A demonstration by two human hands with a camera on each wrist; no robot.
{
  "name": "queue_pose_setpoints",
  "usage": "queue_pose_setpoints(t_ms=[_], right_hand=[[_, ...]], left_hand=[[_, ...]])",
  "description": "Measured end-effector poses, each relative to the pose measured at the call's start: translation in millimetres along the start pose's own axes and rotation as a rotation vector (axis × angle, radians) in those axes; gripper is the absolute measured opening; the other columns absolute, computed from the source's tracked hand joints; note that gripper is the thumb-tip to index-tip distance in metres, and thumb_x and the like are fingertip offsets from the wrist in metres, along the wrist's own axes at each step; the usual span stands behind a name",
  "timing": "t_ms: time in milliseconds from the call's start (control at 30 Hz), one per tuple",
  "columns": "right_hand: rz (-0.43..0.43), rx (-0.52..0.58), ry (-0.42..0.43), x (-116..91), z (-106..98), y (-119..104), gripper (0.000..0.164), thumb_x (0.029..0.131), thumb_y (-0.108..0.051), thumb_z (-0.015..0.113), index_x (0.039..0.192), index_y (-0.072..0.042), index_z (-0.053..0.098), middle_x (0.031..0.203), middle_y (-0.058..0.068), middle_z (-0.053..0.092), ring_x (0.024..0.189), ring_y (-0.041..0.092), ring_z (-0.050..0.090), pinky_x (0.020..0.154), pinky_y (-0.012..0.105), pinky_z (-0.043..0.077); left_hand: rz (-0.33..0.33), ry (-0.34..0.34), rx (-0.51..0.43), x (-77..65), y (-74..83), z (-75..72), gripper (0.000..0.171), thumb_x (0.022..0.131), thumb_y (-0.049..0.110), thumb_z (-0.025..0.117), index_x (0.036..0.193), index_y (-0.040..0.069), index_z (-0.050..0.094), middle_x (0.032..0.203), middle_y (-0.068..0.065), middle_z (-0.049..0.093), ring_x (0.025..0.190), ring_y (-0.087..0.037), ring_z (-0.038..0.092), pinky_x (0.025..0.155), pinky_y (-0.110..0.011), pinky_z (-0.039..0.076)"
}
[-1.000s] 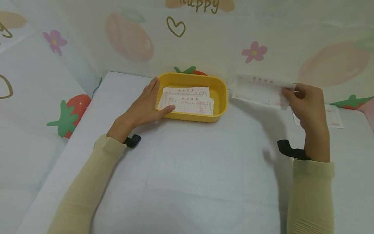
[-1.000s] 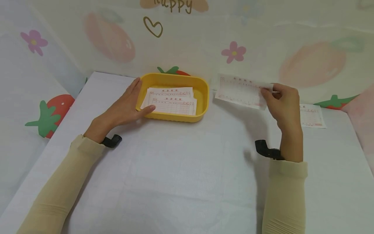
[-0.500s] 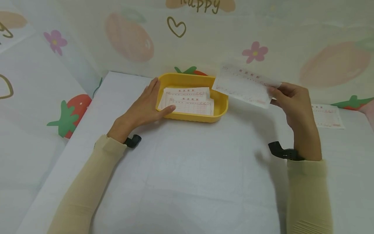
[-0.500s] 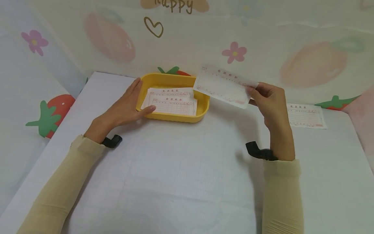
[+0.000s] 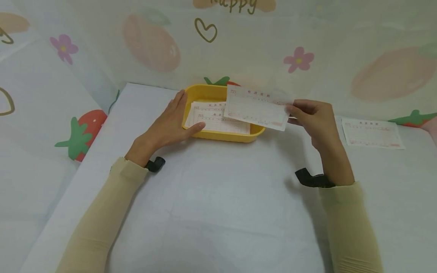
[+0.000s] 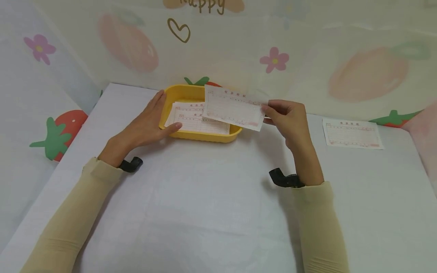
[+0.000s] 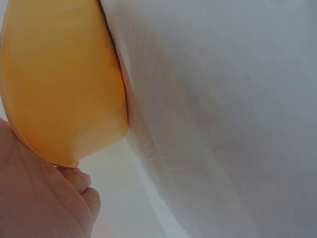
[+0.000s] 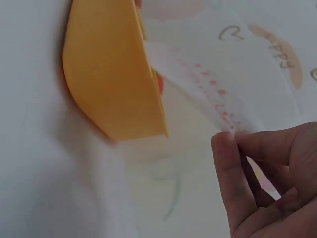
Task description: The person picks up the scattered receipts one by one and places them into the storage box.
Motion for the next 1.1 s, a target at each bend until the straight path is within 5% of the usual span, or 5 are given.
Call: queue_pose_setpoints(t_ms=[333,533,833,1100], right_hand=[[0.005,-0.198,-0.114,8.6,61.9,-11.0,0.029,0.1,-0.015,0.073,0.124,0.002,0.073,0.114,0.01,0.068,0.089,0.012,0.072,0.079,0.018,0.064],[0.001,-0.268,-0.158,20.0,90.2,-9.2,0.027,0.099,-0.013,0.074,0.121,0.003,0.074,0.112,0.016,0.069,0.093,0.02,0.071,0.084,0.029,0.066],[-0.108,-0.468,-0.131,23.5,116.3,-10.3,0.023,0.096,-0.014,0.078,0.113,0.001,0.08,0.107,0.02,0.08,0.091,0.027,0.077,0.077,0.026,0.065],[-0.183,-0.609,-0.133,14.1,129.1,-11.9,0.038,0.098,-0.02,0.075,0.125,0.007,0.071,0.118,0.023,0.079,0.109,0.034,0.077,0.097,0.048,0.064]], left_hand=[[0.006,-0.001,0.006,2.7,0.3,1.7,0.119,0.094,0.082,0.044,0.169,0.012,-0.016,0.179,-0.004,-0.018,0.169,-0.026,-0.006,0.139,-0.048,0.004],[0.009,-0.007,-0.001,1.5,1.5,0.7,0.118,0.095,0.08,0.046,0.169,0.011,-0.016,0.179,-0.004,-0.018,0.169,-0.026,-0.006,0.139,-0.048,0.004],[0.008,-0.009,0.008,-1.6,1.9,-0.2,0.119,0.095,0.082,0.044,0.168,0.009,-0.015,0.179,-0.006,-0.018,0.169,-0.025,-0.009,0.139,-0.047,0.002],[0.004,-0.011,0.014,-1.1,0.8,0.7,0.12,0.094,0.083,0.044,0.168,0.009,-0.015,0.179,-0.005,-0.019,0.169,-0.025,-0.009,0.14,-0.047,0.003]])
Point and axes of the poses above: each hand's wrist, its own x-axis towards the middle knuckle, its own z-axis out of the palm, y = z × x, the point moved 4 cm from there along x, towards the middle knuckle
